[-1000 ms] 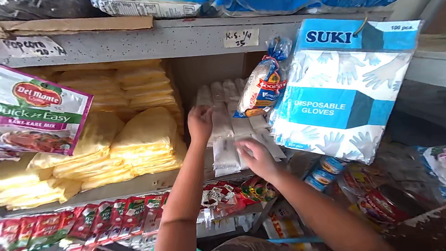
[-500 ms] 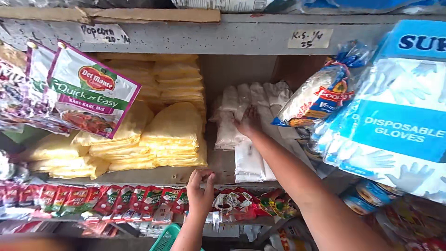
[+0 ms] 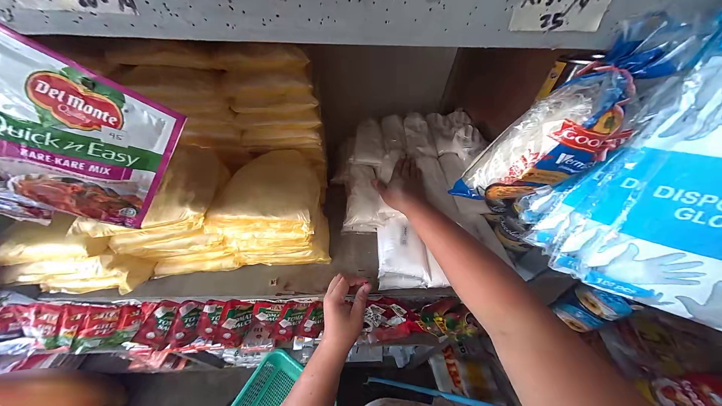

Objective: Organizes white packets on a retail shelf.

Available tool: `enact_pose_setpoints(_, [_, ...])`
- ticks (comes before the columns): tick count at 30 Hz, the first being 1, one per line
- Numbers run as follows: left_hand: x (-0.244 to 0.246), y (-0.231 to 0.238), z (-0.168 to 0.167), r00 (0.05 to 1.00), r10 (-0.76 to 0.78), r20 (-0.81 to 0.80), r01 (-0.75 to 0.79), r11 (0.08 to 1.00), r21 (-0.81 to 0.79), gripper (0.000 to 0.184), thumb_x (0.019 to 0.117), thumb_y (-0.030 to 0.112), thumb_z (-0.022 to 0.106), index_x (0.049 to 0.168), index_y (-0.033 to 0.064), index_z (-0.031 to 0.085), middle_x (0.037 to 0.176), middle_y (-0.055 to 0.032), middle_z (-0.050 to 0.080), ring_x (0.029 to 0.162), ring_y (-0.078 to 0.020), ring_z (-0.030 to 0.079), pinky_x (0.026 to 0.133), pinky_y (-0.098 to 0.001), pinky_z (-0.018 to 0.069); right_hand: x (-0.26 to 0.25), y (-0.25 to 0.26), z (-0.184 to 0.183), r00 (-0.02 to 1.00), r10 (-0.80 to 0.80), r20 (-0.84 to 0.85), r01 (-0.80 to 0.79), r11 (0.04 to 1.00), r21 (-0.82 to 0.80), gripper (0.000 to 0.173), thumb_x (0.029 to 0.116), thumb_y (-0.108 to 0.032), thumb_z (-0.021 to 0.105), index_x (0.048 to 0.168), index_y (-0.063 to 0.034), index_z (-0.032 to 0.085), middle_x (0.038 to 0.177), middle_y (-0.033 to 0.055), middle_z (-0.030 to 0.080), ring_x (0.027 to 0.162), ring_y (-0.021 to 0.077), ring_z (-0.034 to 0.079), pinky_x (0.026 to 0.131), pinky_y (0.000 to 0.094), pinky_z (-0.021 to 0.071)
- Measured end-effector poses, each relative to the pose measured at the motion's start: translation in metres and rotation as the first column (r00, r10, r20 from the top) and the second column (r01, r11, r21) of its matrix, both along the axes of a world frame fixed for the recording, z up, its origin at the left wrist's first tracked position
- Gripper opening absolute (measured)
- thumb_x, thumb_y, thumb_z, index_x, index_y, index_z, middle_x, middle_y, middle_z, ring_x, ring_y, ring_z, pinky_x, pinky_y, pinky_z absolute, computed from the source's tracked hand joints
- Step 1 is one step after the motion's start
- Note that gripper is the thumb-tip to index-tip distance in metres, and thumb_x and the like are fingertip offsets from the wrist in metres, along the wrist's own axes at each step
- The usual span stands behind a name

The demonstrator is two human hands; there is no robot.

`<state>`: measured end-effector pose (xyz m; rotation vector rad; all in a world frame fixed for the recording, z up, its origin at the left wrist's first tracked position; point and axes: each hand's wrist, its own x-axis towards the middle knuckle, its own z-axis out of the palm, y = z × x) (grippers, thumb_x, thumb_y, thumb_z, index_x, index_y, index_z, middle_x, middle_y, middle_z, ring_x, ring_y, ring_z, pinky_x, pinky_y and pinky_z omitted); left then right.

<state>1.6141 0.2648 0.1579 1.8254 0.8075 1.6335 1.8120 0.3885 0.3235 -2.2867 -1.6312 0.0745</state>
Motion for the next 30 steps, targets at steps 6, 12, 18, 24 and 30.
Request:
enact_pose_setpoints(6, [0.009, 0.003, -0.007, 1.0, -0.022, 0.009, 0.022, 1.0, -0.009, 0.018, 0.0925, 0.021, 0.069, 0.092, 0.0042, 0.074, 0.086, -0.0006, 0.068, 0.084, -0.0011, 0.065, 0.081, -0.0155, 0.0539, 0.001, 0.002, -0.001, 0.999, -0.012, 0.042, 0.013, 0.999, -0.032, 0.097, 0.1045, -0.057, 0.043, 0.16, 0.0102, 0.001, 0.169, 0.0302, -0.001, 0.159, 0.0394, 0.0, 0.127, 0.0535, 0.0028])
enact_pose_setpoints(12, [0.012, 0.011, -0.003, 0.999, 0.014, 0.046, -0.015, 1.0, 0.015, 0.018, 0.0938, 0.022, 0.068, 0.092, 0.0041, 0.073, 0.089, -0.0014, 0.069, 0.087, -0.0014, 0.065, 0.082, -0.0152, 0.0542, 0.001, 0.005, -0.003, 0.999, -0.014, 0.051, 0.016, 1.0, -0.026, 0.096, 0.1046, -0.056, 0.043, 0.16, 0.0103, 0.001, 0.169, 0.0303, 0.0, 0.159, 0.039, 0.001, 0.127, 0.0528, 0.0031])
enact_pose_setpoints(18, [0.043, 0.06, 0.043, 0.997, 0.069, 0.046, -0.069, 0.998, -0.004, 0.024, 0.0976, 0.012, 0.056, 0.097, -0.0082, 0.068, 0.125, -0.0274, 0.063, 0.122, -0.0313, 0.061, 0.105, -0.0415, 0.0491, 0.005, 0.004, -0.003, 0.996, 0.019, 0.092, -0.015, 0.999, -0.034, 0.096, 0.1043, -0.057, 0.043, 0.16, 0.0111, 0.002, 0.168, 0.0313, 0.002, 0.159, 0.0398, 0.002, 0.127, 0.0527, 0.005])
enact_pose_setpoints(24, [0.084, 0.113, 0.091, 0.985, 0.117, 0.125, -0.066, 0.934, -0.351, 0.023, 0.105, 0.011, 0.053, 0.117, -0.0073, 0.061, 0.141, -0.0237, 0.054, 0.131, -0.0288, 0.053, 0.109, -0.0437, 0.0449, 0.01, -0.002, -0.003, 0.995, 0.083, 0.051, -0.083, 0.996, 0.015, 0.098, 0.1028, -0.053, 0.052, 0.159, 0.0123, 0.006, 0.168, 0.0329, 0.003, 0.158, 0.0433, 0.002, 0.127, 0.054, 0.005])
enact_pose_setpoints(30, [0.094, 0.123, 0.108, 0.98, 0.148, 0.135, -0.073, 0.891, -0.449, 0.026, 0.1081, 0.016, 0.051, 0.121, -0.0035, 0.06, 0.129, -0.0197, 0.061, 0.114, -0.0264, 0.06, 0.099, -0.0452, 0.0494, 0.006, -0.003, 0.002, 0.995, 0.087, 0.048, -0.086, 0.996, -0.023, 0.093, 0.1049, -0.051, 0.05, 0.162, 0.0051, 0.003, 0.171, 0.0254, -0.001, 0.159, 0.04, -0.002, 0.126, 0.0573, 0.0041])
